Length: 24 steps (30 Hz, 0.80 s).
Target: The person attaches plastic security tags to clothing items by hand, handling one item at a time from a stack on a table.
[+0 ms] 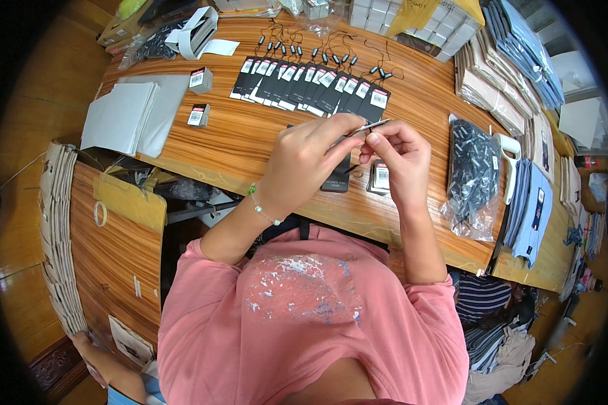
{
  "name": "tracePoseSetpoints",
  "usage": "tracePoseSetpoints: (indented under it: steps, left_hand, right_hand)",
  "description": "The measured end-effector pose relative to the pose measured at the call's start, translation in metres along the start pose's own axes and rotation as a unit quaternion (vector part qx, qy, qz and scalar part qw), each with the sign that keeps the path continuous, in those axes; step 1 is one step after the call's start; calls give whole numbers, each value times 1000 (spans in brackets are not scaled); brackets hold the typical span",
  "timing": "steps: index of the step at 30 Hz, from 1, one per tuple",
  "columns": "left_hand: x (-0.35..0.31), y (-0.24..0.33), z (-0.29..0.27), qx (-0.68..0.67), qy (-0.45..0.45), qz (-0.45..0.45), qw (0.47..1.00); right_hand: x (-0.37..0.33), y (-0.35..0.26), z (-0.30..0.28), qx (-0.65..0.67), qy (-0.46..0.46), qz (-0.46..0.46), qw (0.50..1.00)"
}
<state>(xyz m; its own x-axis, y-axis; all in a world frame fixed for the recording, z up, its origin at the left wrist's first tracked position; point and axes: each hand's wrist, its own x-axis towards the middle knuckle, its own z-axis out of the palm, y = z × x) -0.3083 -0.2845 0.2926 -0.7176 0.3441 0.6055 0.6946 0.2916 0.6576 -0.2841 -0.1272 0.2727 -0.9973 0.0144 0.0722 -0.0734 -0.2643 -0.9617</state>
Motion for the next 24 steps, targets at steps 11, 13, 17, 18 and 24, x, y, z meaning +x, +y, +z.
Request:
tracePoseSetpoints:
  steps: [11,13,17,18,24]
  left_hand:
    - [2,2,-11,-175,-73,-104,976]
    - [1,0,-9,-199,-71,-123,970]
    - [1,0,-9,-215,-70,-141,964]
    - [1,0,-9,-218,-69,-145,963]
    - [-5,0,-6,-148,-70,-92,982]
  right_hand:
    - [0,-1,-4,-293,42,-275,915]
    - [-3,3,-3,-243,34,-232,941]
    - [-11,4,0,-225,68,-169,957]
    - [-11,3,1,-228,75,-160,958]
    - [-11,10,-7,-205,34,-142,968]
